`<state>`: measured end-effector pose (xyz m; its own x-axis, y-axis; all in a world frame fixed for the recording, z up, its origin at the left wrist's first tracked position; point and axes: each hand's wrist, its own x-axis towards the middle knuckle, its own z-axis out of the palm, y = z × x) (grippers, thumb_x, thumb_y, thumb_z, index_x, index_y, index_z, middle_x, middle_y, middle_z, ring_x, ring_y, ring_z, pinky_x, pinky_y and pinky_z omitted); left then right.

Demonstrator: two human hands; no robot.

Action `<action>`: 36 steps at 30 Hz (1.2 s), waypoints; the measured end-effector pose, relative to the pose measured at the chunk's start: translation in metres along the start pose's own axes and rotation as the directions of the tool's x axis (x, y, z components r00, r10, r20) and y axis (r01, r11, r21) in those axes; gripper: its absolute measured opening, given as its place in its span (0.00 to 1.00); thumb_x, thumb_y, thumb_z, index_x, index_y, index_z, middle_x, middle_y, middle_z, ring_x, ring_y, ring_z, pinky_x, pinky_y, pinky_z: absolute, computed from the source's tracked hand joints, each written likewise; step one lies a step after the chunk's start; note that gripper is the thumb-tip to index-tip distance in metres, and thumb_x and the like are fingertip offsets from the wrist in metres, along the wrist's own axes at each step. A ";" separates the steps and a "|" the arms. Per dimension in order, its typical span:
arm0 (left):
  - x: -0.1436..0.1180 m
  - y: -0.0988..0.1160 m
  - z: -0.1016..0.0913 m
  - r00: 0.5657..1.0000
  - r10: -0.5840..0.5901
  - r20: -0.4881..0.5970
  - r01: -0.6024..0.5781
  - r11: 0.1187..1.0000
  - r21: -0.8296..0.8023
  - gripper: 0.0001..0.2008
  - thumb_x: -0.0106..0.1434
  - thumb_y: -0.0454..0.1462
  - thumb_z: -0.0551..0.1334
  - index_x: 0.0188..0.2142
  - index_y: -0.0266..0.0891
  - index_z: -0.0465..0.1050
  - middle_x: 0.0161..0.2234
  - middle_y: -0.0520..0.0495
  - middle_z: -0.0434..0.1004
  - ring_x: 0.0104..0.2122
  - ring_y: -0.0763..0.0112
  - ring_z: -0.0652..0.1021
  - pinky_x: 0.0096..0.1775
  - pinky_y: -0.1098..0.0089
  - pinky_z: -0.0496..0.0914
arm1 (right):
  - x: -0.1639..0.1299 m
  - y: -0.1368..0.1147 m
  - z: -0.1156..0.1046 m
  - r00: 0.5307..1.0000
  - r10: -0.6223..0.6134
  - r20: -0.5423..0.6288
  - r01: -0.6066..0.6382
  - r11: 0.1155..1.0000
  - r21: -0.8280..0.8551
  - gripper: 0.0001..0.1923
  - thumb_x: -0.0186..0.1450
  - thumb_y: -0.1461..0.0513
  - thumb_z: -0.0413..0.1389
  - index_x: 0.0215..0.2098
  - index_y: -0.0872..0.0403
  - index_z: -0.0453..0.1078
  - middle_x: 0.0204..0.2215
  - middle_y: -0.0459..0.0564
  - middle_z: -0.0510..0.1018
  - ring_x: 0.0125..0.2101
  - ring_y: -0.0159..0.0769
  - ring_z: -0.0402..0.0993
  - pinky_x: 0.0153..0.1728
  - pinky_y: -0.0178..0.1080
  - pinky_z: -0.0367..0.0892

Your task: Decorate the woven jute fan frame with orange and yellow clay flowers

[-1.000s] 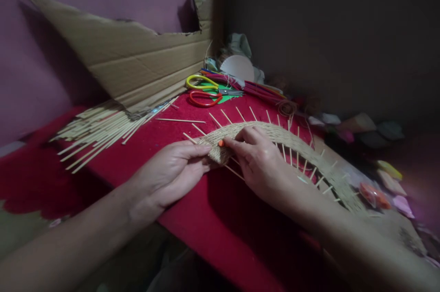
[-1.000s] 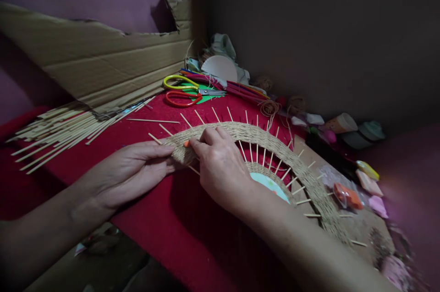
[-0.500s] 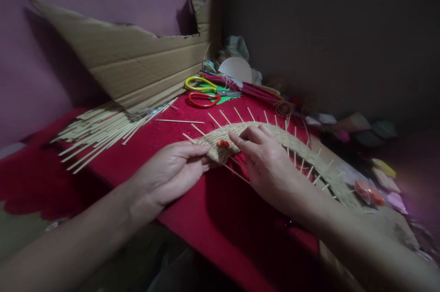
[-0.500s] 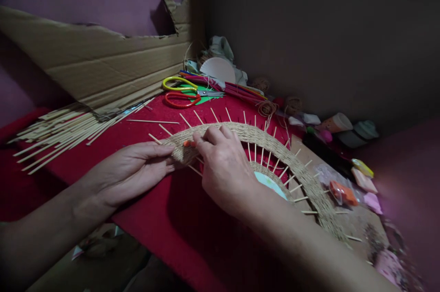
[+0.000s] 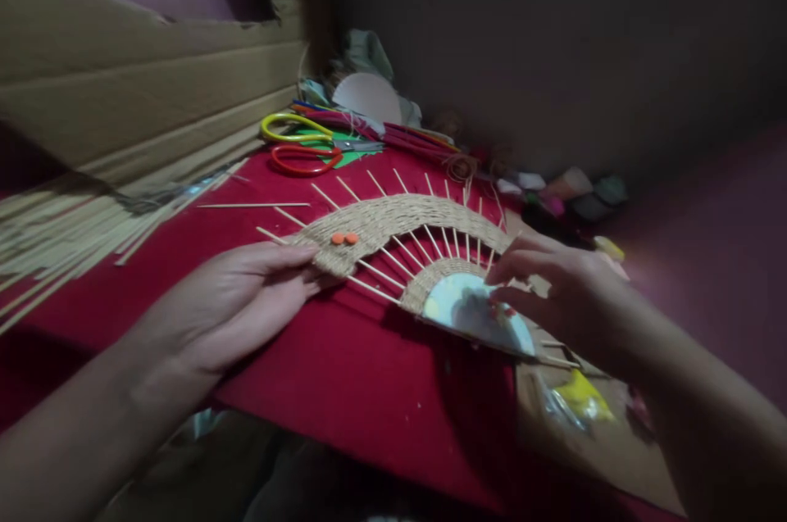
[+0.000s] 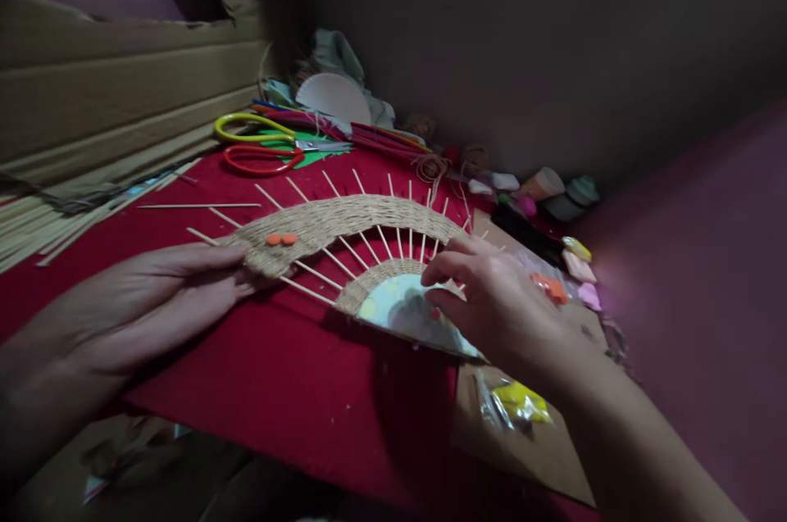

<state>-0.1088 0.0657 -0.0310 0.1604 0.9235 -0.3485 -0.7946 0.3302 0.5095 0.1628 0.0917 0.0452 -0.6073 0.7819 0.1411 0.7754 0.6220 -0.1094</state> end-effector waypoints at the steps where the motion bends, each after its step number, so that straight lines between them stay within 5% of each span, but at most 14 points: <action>1: 0.000 0.000 0.001 1.000 -0.008 -0.022 0.009 1.000 0.006 0.23 0.59 0.24 0.54 0.53 0.33 0.68 0.37 0.38 0.80 0.37 0.60 0.79 0.39 0.67 0.77 | -0.007 0.001 0.002 1.000 0.011 0.017 -0.011 1.000 -0.008 0.05 0.57 0.67 0.58 0.27 0.51 0.73 0.28 0.47 0.74 0.28 0.32 0.70 0.28 0.35 0.64; 5: -0.002 0.002 0.008 0.992 -0.007 -0.123 0.013 0.999 0.047 0.28 0.59 0.22 0.53 0.58 0.35 0.63 0.37 0.38 0.80 0.37 0.59 0.80 0.36 0.68 0.78 | -0.026 0.000 0.012 0.999 0.040 0.008 -0.039 0.995 -0.093 0.05 0.59 0.66 0.57 0.28 0.51 0.73 0.28 0.48 0.74 0.30 0.35 0.70 0.29 0.37 0.63; 12: -0.001 0.002 0.007 0.995 0.022 -0.102 -0.016 0.998 0.059 0.30 0.59 0.22 0.53 0.61 0.37 0.59 0.42 0.37 0.78 0.44 0.55 0.78 0.40 0.65 0.78 | -0.033 0.001 0.025 1.000 0.000 -0.028 -0.003 0.995 -0.104 0.08 0.62 0.66 0.54 0.28 0.52 0.73 0.28 0.49 0.73 0.29 0.34 0.68 0.29 0.37 0.61; 19: 0.000 0.001 0.002 0.996 0.011 -0.089 -0.005 0.997 0.072 0.26 0.58 0.23 0.54 0.56 0.30 0.65 0.37 0.37 0.80 0.34 0.60 0.80 0.39 0.66 0.77 | -0.027 0.006 0.022 0.994 -0.074 -0.078 0.072 0.997 -0.033 0.07 0.62 0.66 0.54 0.29 0.53 0.73 0.28 0.50 0.74 0.29 0.35 0.70 0.28 0.38 0.65; 26: 0.000 -0.002 0.000 0.998 0.055 -0.024 -0.052 0.991 0.126 0.20 0.56 0.23 0.55 0.49 0.22 0.70 0.43 0.32 0.77 0.45 0.55 0.76 0.51 0.60 0.69 | 0.029 -0.018 0.016 0.985 -0.100 -0.138 0.128 0.969 0.211 0.04 0.61 0.65 0.56 0.29 0.52 0.73 0.28 0.48 0.73 0.27 0.31 0.70 0.26 0.36 0.66; 31: 0.000 -0.003 -0.002 0.999 0.033 0.018 -0.035 0.995 0.097 0.18 0.55 0.22 0.55 0.45 0.24 0.73 0.39 0.35 0.78 0.44 0.57 0.77 0.52 0.59 0.67 | 0.083 -0.047 0.041 0.984 -0.072 -0.162 0.127 0.922 0.366 0.06 0.58 0.70 0.58 0.28 0.54 0.74 0.27 0.46 0.72 0.27 0.29 0.69 0.28 0.34 0.64; 36: 0.000 -0.003 0.001 0.996 0.036 0.076 -0.039 0.999 0.035 0.18 0.54 0.20 0.54 0.40 0.27 0.76 0.38 0.38 0.79 0.43 0.60 0.76 0.52 0.60 0.68 | 0.104 -0.056 0.060 0.985 -0.082 -0.151 0.143 0.880 0.454 0.05 0.58 0.70 0.58 0.28 0.55 0.74 0.26 0.44 0.71 0.26 0.27 0.68 0.29 0.33 0.64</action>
<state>-0.1059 0.0648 -0.0319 0.1755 0.9470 -0.2690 -0.7790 0.3007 0.5502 0.0457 0.1411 0.0067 -0.6361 0.7125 0.2962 0.5166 0.6784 -0.5225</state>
